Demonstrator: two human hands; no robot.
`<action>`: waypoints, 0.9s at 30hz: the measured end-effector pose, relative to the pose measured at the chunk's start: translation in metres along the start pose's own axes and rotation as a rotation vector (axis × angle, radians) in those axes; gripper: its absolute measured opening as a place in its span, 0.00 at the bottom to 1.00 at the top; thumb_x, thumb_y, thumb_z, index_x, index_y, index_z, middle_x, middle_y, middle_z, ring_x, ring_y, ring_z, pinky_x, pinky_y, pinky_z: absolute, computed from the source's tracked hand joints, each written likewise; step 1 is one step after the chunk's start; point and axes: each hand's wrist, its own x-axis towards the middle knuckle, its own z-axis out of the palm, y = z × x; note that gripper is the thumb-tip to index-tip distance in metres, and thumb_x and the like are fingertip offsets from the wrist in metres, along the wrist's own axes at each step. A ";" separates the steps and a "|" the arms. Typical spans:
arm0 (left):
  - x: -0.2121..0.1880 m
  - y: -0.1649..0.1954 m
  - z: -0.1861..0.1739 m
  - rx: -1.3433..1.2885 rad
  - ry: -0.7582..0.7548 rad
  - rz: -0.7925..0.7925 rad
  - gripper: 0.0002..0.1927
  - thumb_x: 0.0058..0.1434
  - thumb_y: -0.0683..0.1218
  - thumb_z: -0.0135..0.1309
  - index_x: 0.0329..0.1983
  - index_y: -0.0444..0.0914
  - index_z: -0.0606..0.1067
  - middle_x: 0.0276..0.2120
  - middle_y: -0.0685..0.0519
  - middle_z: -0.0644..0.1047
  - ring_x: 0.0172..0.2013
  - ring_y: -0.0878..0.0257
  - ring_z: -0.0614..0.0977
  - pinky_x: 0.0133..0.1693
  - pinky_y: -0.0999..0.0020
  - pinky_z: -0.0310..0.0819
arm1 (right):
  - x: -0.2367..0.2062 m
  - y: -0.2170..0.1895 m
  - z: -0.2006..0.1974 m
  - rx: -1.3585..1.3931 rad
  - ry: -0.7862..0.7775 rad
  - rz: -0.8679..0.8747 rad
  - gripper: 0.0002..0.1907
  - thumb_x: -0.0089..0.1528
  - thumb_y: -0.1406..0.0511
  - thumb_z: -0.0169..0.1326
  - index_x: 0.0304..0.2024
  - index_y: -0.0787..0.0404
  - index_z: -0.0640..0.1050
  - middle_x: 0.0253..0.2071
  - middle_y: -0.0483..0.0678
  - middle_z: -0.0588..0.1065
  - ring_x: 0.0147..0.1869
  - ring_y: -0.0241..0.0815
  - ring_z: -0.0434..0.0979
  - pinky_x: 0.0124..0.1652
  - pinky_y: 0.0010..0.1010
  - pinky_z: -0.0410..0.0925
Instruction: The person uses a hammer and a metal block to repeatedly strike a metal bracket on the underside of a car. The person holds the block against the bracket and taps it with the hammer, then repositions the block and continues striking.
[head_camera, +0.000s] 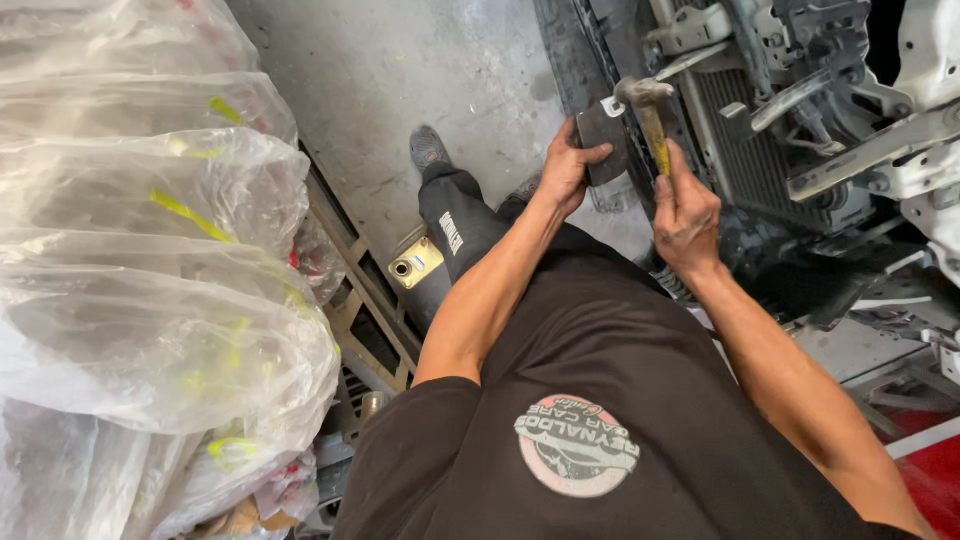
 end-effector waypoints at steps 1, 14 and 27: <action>0.001 0.000 -0.001 -0.013 -0.010 0.007 0.29 0.57 0.26 0.55 0.62 0.31 0.67 0.51 0.45 0.77 0.51 0.53 0.80 0.52 0.59 0.77 | 0.000 0.001 0.001 0.004 0.035 -0.020 0.23 0.74 0.70 0.47 0.71 0.66 0.66 0.45 0.67 0.77 0.46 0.66 0.79 0.45 0.48 0.70; -0.002 0.001 -0.004 -0.028 0.016 -0.064 0.32 0.57 0.28 0.54 0.66 0.34 0.65 0.51 0.45 0.77 0.50 0.54 0.80 0.50 0.57 0.80 | -0.003 -0.004 -0.004 0.042 0.023 0.043 0.24 0.73 0.70 0.46 0.71 0.65 0.68 0.31 0.59 0.74 0.35 0.54 0.79 0.37 0.42 0.70; 0.001 -0.003 -0.008 0.032 0.012 -0.033 0.29 0.57 0.28 0.56 0.62 0.31 0.66 0.50 0.44 0.77 0.49 0.52 0.81 0.51 0.55 0.79 | -0.001 -0.005 -0.005 0.036 -0.033 0.022 0.23 0.73 0.70 0.45 0.71 0.68 0.66 0.45 0.67 0.77 0.45 0.62 0.81 0.43 0.45 0.72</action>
